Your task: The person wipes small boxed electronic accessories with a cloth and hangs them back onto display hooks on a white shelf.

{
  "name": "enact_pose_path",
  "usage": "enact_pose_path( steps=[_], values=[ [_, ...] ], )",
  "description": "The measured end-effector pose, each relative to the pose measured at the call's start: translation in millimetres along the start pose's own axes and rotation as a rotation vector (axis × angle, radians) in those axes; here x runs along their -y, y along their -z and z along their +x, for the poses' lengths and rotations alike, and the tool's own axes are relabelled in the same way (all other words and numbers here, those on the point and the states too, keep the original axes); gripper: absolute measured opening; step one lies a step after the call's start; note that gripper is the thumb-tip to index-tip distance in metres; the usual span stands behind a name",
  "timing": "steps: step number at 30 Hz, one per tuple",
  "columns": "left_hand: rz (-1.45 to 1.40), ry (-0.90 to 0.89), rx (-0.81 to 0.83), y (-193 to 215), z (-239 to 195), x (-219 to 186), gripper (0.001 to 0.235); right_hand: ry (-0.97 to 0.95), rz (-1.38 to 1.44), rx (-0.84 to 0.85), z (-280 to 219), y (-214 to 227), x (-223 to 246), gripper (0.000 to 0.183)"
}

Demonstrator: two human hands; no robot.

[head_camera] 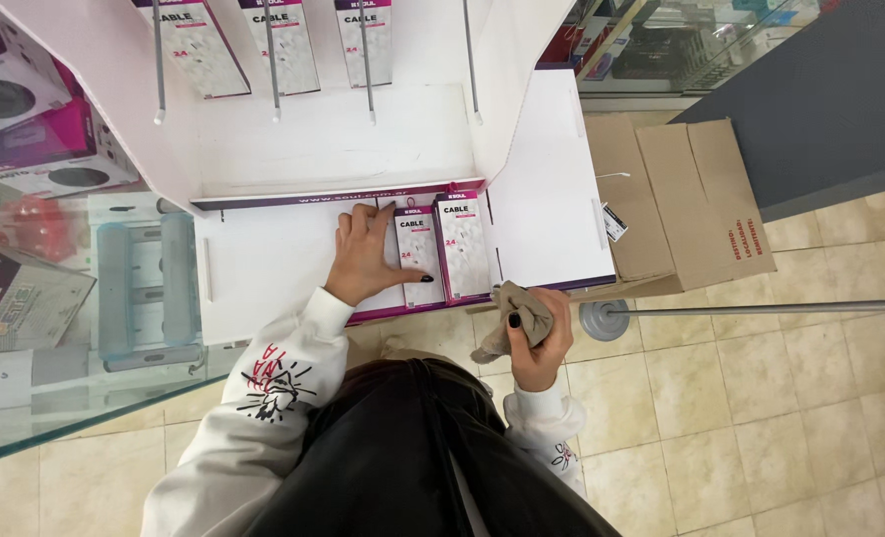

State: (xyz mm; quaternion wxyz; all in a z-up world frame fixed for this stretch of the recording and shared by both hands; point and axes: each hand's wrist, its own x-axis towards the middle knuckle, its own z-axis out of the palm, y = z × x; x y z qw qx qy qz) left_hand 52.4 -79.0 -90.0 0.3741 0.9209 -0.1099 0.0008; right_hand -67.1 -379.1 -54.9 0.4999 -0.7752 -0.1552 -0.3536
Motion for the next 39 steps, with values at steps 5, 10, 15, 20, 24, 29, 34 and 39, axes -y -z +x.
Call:
enact_pose_path(
  steps=[5,10,15,20,24,29,34,39],
  values=[
    [-0.132,0.093,0.029,0,1,-1,0.134,-0.06,-0.016,0.036,-11,4,6,0.033],
    [-0.459,0.043,-0.064,38,-21,-38,0.115,-0.147,-0.001,0.111,5,-12,19,0.029],
    [-0.477,-0.124,-0.214,57,-44,-64,0.097,-0.184,-0.05,0.237,69,-40,56,0.033],
    [-0.303,-0.211,-0.306,61,-70,-93,0.071,0.037,-0.082,0.33,109,-59,83,0.051],
    [-0.361,-0.243,-0.37,51,-79,-74,0.05,0.062,-0.096,0.327,105,-56,67,0.047],
    [-0.32,-0.281,-0.517,59,-80,-70,0.043,0.057,-0.077,0.221,93,-44,65,0.038],
    [-0.193,-0.406,-0.551,65,-80,-91,0.038,0.148,-0.053,0.237,92,-67,101,0.037],
    [-0.221,-0.414,-0.551,69,-81,-93,0.04,0.232,-0.023,0.222,85,-73,93,0.035]
  ],
)
